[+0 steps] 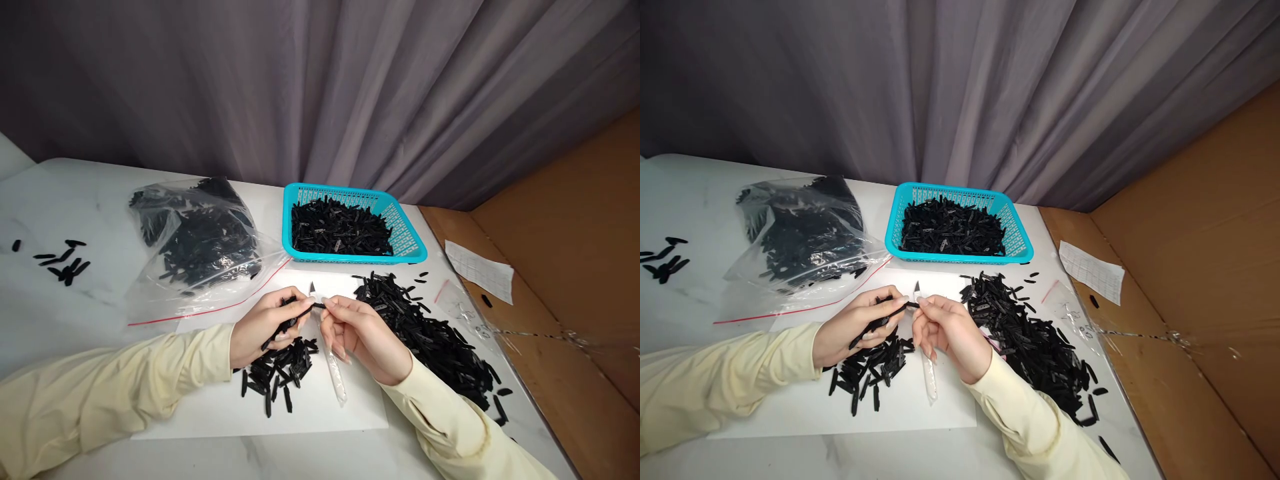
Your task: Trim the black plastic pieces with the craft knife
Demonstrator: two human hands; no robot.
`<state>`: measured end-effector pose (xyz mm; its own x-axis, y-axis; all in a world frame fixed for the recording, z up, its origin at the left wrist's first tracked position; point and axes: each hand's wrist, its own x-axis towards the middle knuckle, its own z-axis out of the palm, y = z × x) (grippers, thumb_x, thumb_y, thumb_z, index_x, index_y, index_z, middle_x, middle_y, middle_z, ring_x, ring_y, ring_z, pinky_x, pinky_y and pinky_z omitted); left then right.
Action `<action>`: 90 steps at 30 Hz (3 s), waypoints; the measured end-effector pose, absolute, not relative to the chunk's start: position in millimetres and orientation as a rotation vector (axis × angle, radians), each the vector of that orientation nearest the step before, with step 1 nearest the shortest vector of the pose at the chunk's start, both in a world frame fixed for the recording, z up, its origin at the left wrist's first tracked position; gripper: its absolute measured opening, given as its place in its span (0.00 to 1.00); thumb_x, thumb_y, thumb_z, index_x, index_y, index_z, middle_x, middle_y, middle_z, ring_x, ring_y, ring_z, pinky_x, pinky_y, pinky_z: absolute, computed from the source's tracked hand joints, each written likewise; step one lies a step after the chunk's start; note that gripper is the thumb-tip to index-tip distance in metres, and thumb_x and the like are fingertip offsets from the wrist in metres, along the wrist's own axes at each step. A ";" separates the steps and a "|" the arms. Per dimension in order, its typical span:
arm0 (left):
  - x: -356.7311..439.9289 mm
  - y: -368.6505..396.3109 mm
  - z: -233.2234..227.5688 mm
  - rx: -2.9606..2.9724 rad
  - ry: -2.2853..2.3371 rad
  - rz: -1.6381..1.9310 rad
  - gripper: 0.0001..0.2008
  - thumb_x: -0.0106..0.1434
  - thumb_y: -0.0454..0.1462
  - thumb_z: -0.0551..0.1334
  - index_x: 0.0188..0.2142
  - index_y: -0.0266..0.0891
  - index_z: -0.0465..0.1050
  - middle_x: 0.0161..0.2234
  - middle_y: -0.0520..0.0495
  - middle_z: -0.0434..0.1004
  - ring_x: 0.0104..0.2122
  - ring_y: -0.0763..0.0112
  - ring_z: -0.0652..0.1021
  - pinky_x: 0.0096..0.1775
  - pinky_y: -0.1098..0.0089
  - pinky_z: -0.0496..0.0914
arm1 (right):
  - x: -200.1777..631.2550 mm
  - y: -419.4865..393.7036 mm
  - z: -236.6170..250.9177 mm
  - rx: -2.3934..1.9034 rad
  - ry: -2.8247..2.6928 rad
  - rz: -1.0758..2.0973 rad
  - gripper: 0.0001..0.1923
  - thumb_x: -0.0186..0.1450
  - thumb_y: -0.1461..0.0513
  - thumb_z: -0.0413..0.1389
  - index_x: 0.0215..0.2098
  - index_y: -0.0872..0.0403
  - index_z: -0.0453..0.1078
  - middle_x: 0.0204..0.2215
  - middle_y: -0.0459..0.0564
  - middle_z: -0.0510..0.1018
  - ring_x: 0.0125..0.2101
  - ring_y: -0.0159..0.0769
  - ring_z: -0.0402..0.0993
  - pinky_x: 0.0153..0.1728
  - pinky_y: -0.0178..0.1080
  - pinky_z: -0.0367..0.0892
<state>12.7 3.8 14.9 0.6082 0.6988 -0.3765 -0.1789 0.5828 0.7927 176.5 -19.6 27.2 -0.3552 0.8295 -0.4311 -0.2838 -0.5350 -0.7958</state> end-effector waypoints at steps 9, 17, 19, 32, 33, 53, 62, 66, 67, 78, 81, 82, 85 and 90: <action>11.5 4.7 13.2 0.736 0.725 0.589 0.10 0.62 0.37 0.57 0.27 0.36 0.61 0.21 0.57 0.61 0.12 0.89 0.54 0.11 0.84 0.45 | 174.8 -21.1 27.5 -1.215 -0.941 1.814 0.14 0.60 0.54 0.53 0.25 0.55 0.59 0.14 0.42 0.69 0.11 0.24 0.59 0.13 0.28 0.55; 12.3 6.1 11.9 0.718 0.720 0.594 0.08 0.62 0.37 0.57 0.28 0.36 0.62 0.21 0.57 0.61 0.12 0.89 0.54 0.11 0.84 0.44 | 176.1 -20.4 28.1 -1.167 -0.984 1.799 0.15 0.61 0.53 0.53 0.26 0.56 0.60 0.19 0.46 0.73 0.13 0.25 0.63 0.14 0.29 0.58; 11.9 5.9 11.4 0.720 0.721 0.598 0.08 0.62 0.36 0.57 0.28 0.36 0.63 0.20 0.57 0.60 0.12 0.89 0.53 0.11 0.84 0.44 | 176.0 -20.3 29.3 -1.148 -0.983 1.798 0.15 0.61 0.53 0.53 0.27 0.55 0.59 0.20 0.46 0.74 0.13 0.25 0.63 0.15 0.30 0.59; 10.9 6.6 11.9 0.696 0.701 0.601 0.06 0.60 0.37 0.59 0.30 0.35 0.66 0.22 0.56 0.60 0.13 0.89 0.53 0.12 0.82 0.43 | 190.3 -14.1 47.9 -1.201 -1.066 1.630 0.13 0.60 0.55 0.56 0.28 0.55 0.60 0.25 0.48 0.75 0.16 0.26 0.65 0.17 0.32 0.61; 10.8 6.4 12.3 0.697 0.699 0.600 0.06 0.60 0.37 0.59 0.30 0.35 0.66 0.22 0.56 0.60 0.13 0.89 0.53 0.12 0.82 0.43 | 191.6 -13.6 50.9 -1.207 -1.071 1.610 0.12 0.60 0.55 0.56 0.29 0.55 0.60 0.25 0.48 0.75 0.16 0.26 0.65 0.18 0.32 0.61; 11.1 7.2 11.4 0.715 0.717 0.577 0.08 0.58 0.39 0.61 0.30 0.36 0.66 0.22 0.56 0.61 0.12 0.88 0.55 0.11 0.83 0.44 | 179.4 -31.5 71.9 -1.151 -0.904 1.786 0.10 0.58 0.58 0.58 0.30 0.57 0.65 0.26 0.52 0.78 0.19 0.28 0.71 0.18 0.30 0.64; 10.8 7.1 13.4 0.717 0.729 0.561 0.06 0.59 0.38 0.59 0.31 0.35 0.67 0.21 0.56 0.60 0.12 0.89 0.54 0.11 0.83 0.44 | 177.8 -42.0 78.1 -1.129 -0.858 1.845 0.10 0.58 0.61 0.58 0.36 0.57 0.68 0.20 0.49 0.77 0.17 0.27 0.71 0.21 0.29 0.66; 10.3 7.1 13.6 0.714 0.721 0.566 0.07 0.59 0.38 0.59 0.31 0.35 0.67 0.20 0.57 0.59 0.12 0.88 0.53 0.11 0.83 0.44 | 177.4 -46.2 82.9 -1.128 -0.832 1.842 0.11 0.57 0.62 0.59 0.38 0.56 0.69 0.28 0.51 0.79 0.20 0.28 0.74 0.25 0.31 0.69; 10.4 7.0 13.3 0.712 0.719 0.567 0.07 0.59 0.38 0.59 0.31 0.35 0.67 0.20 0.57 0.59 0.12 0.88 0.53 0.11 0.83 0.44 | 176.9 -47.6 84.5 -1.131 -0.836 1.842 0.11 0.57 0.61 0.59 0.38 0.56 0.69 0.30 0.52 0.79 0.21 0.29 0.74 0.26 0.32 0.70; 9.5 7.5 9.5 0.727 0.643 0.563 0.07 0.60 0.38 0.58 0.32 0.35 0.67 0.21 0.56 0.58 0.13 0.86 0.53 0.12 0.82 0.44 | 206.6 22.0 66.6 -1.329 -1.563 0.855 0.13 0.61 0.60 0.55 0.43 0.52 0.63 0.44 0.54 0.74 0.44 0.40 0.71 0.45 0.46 0.65; 9.8 7.6 9.8 0.724 0.643 0.559 0.07 0.60 0.38 0.58 0.33 0.35 0.67 0.21 0.56 0.57 0.13 0.86 0.53 0.12 0.81 0.43 | 203.7 21.3 60.0 -1.353 -1.948 0.452 0.08 0.61 0.63 0.54 0.41 0.53 0.66 0.46 0.55 0.72 0.50 0.44 0.65 0.50 0.50 0.58; 9.8 7.4 10.4 0.724 0.644 0.557 0.07 0.61 0.38 0.58 0.34 0.35 0.67 0.21 0.56 0.57 0.13 0.86 0.53 0.12 0.81 0.43 | 199.5 14.7 58.9 -1.321 -2.033 0.369 0.06 0.62 0.64 0.52 0.38 0.53 0.67 0.44 0.55 0.73 0.49 0.44 0.65 0.50 0.49 0.57; 9.7 6.1 12.7 0.733 0.663 0.561 0.08 0.61 0.38 0.57 0.39 0.38 0.66 0.20 0.57 0.57 0.14 0.85 0.52 0.12 0.81 0.42 | 184.3 -11.4 55.6 -1.286 -2.150 0.358 0.04 0.64 0.65 0.49 0.35 0.53 0.66 0.35 0.53 0.74 0.41 0.42 0.67 0.43 0.46 0.60; 10.2 2.3 15.0 0.802 0.732 0.551 0.13 0.62 0.39 0.56 0.46 0.42 0.62 0.19 0.58 0.57 0.14 0.85 0.53 0.13 0.81 0.44 | 167.8 -34.6 44.8 -1.447 -2.026 0.828 0.09 0.62 0.56 0.53 0.33 0.52 0.58 0.26 0.46 0.68 0.25 0.32 0.64 0.26 0.35 0.61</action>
